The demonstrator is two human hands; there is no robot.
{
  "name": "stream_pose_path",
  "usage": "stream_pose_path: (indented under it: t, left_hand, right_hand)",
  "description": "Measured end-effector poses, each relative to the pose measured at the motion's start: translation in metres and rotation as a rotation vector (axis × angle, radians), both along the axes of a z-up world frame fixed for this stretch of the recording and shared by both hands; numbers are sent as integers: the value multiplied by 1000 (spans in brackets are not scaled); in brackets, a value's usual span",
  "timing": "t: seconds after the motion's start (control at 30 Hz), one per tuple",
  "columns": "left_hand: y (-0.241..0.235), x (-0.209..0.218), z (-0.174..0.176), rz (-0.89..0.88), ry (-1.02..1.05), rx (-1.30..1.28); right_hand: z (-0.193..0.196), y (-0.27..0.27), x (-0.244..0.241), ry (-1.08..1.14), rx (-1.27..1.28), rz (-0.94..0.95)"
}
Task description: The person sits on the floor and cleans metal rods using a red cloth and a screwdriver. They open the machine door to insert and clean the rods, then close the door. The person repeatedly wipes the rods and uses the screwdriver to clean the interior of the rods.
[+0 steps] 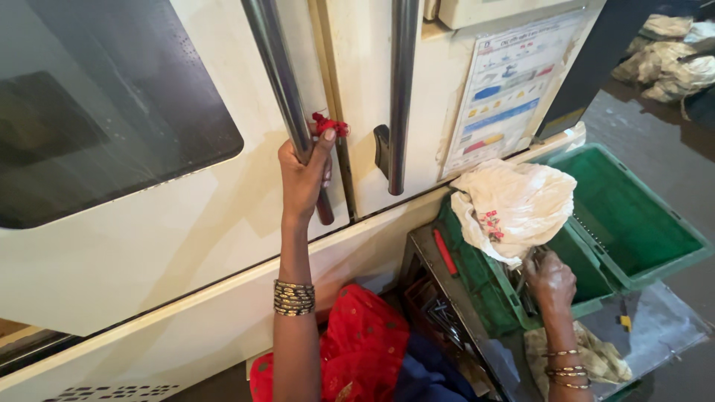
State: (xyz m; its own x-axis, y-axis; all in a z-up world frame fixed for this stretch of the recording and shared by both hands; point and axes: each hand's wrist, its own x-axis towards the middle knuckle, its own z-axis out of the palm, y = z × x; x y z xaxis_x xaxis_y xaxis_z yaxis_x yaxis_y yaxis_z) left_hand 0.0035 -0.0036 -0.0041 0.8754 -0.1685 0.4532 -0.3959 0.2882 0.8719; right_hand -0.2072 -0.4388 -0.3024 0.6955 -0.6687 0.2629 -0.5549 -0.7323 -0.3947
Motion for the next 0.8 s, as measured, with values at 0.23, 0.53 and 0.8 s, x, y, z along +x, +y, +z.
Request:
stream_pose_path:
  t: [0.23,0.53,0.8]
  left_hand:
    - [0,2,-4,49,29,-22]
    - [31,-13,6,70,138,0]
    - [92,-26,11,133,70,6]
  right_hand:
    - [7,-1,2,19,47,-20]
    - [14,-3,3,112,158,-138]
    - [16,-7,21,122,96,-47]
